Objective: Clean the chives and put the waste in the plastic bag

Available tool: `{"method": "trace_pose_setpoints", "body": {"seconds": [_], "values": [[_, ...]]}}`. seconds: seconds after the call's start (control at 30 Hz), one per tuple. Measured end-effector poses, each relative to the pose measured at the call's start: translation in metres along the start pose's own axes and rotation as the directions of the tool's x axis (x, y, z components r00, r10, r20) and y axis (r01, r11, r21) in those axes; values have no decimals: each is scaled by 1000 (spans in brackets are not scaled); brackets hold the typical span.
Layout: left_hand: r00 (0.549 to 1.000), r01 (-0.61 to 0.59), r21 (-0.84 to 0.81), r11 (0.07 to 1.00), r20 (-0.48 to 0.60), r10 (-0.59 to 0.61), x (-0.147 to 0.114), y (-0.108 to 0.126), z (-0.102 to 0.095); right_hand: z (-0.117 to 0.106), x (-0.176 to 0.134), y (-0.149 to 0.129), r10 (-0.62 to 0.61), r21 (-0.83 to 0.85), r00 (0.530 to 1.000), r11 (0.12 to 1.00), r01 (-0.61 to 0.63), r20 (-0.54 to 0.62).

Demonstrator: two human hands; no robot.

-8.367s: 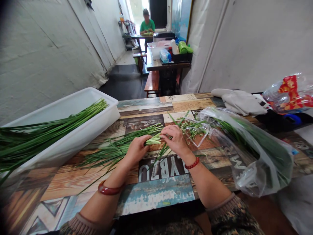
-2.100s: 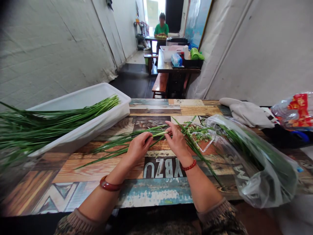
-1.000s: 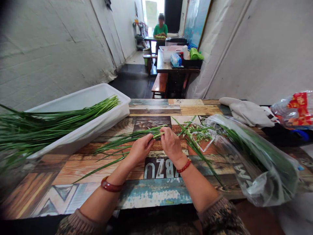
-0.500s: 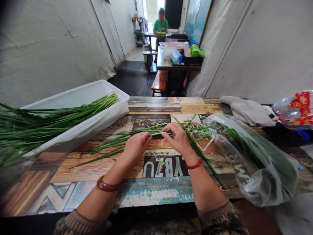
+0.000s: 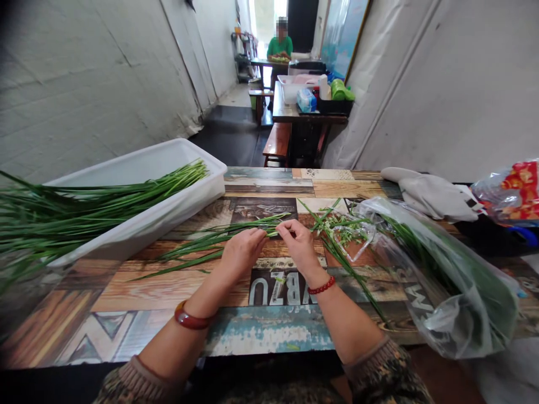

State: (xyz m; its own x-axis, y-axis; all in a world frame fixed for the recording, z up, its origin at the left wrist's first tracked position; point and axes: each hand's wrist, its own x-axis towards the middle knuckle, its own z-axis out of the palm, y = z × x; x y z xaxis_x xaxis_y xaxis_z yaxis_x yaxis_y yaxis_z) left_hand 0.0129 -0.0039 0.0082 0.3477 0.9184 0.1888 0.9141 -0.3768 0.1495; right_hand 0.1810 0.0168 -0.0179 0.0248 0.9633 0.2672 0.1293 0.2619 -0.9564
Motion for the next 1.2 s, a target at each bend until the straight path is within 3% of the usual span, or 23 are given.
{"method": "trace_pose_setpoints", "body": {"seconds": [0.13,0.23,0.27,0.33,0.4,0.47,0.53,0.7,0.97,1.1,1.2], "values": [[1000,22,2,1000,-10,-22,0,-2,2,-8,5,5,147,167,981,978,-125,-126],[998,53,-21,998,-30,-54,0,-6,3,-26,11,0,119,185,978,979,-86,-171],[997,66,-46,997,-38,-68,0,-7,2,-32,12,-3,77,142,989,988,-59,-123],[995,84,-132,988,-44,-90,1,-10,1,-42,13,-9,-22,-29,996,999,24,86],[994,89,-239,967,-43,-103,2,-13,0,-47,14,-13,-92,-243,945,954,174,313],[993,87,-319,944,-42,-106,3,-14,-1,-46,13,-12,-148,-395,898,860,324,414],[996,62,-362,930,-41,-82,4,-14,-1,-40,12,-7,-194,-445,898,815,372,394],[999,-38,-354,934,-21,33,-1,-6,-1,-27,7,5,-105,-269,954,945,183,280],[996,-19,-93,995,89,27,-4,0,-4,-25,6,14,-5,-134,979,990,33,205],[991,132,40,990,30,-133,-1,-14,-9,-37,15,21,-83,-315,993,943,106,87],[984,179,86,980,-34,-176,2,-25,-12,-45,20,23,-199,-535,964,803,262,174]]}}
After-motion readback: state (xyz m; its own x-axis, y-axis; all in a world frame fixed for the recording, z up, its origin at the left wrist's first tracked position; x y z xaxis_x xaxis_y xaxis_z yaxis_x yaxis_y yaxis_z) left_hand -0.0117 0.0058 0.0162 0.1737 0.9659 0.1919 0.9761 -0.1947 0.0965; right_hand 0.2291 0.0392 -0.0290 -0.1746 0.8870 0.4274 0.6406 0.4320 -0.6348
